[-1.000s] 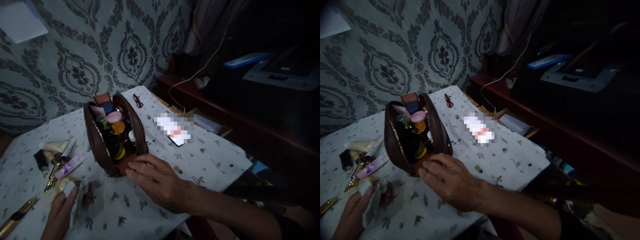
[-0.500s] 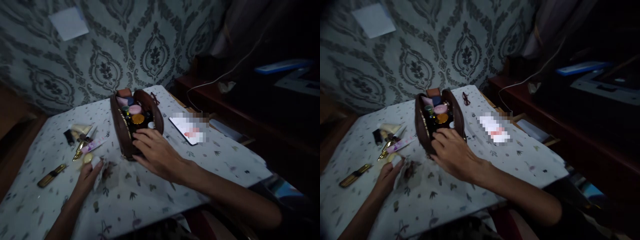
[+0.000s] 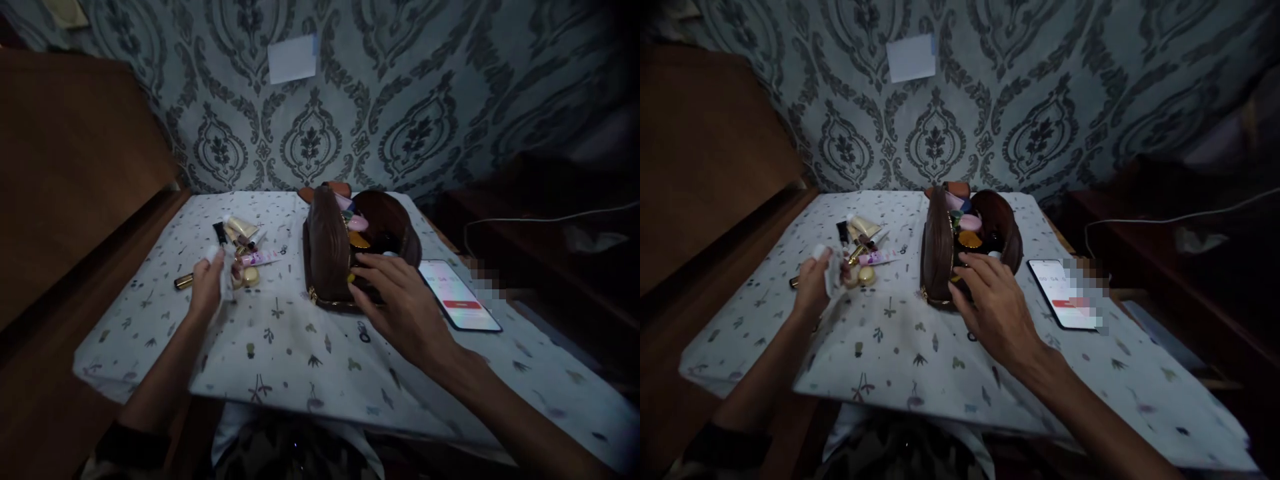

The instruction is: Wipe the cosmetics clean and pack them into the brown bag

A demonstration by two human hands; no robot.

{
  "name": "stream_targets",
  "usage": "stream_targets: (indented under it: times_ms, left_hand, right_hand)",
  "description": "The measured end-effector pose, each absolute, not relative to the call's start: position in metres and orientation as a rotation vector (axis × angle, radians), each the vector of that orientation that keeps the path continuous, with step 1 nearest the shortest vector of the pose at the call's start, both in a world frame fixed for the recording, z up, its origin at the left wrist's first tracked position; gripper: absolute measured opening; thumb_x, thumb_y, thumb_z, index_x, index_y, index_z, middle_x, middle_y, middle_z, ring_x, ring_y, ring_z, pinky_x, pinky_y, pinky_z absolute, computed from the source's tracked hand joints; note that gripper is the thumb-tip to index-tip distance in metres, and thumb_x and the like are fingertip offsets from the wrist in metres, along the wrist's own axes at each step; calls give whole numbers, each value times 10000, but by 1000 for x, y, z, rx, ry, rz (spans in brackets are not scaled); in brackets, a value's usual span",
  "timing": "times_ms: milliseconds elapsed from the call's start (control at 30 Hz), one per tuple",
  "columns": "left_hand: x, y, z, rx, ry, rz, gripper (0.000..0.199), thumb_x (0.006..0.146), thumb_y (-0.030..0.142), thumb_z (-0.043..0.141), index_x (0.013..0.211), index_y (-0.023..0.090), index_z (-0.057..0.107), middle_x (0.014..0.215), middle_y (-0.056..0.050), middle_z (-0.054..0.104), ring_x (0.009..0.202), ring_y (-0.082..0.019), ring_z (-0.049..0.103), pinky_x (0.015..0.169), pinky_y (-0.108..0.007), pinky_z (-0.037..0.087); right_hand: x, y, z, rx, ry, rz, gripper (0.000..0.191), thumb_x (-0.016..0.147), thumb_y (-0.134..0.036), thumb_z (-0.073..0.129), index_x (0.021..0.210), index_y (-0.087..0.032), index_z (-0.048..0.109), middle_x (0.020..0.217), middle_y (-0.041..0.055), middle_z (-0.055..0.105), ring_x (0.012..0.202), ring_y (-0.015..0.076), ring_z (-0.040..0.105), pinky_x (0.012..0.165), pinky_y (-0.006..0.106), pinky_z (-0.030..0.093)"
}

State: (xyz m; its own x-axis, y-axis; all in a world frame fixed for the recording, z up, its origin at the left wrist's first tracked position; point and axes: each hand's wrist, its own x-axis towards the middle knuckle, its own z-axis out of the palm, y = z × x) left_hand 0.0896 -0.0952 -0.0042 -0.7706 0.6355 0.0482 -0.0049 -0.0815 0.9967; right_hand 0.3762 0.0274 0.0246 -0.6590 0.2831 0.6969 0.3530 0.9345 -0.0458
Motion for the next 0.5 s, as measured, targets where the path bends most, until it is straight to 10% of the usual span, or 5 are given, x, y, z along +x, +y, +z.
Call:
stream_targets:
  times_ms: [367, 500]
  left_hand:
    - [60, -108, -27, 1090, 2322, 1793, 439, 867, 532, 523, 582, 221, 404, 516, 56, 361, 510, -124, 376, 512, -250, 318]
    - [75, -101, -31, 1881, 2487, 1343, 310, 965, 385, 427, 754, 198, 555, 792, -46, 582, 794, -203, 525, 754, -321, 443]
  right_hand:
    - [307, -22, -6, -261, -2332, 622, 152, 905, -158, 548, 999, -164, 668, 923, 92, 715, 882, 210, 645, 782, 360, 540]
    - [262, -21, -29, -526, -2284, 1134, 202, 837, -175, 575, 1010, -140, 673, 945, 87, 719, 834, 188, 662, 716, 310, 524]
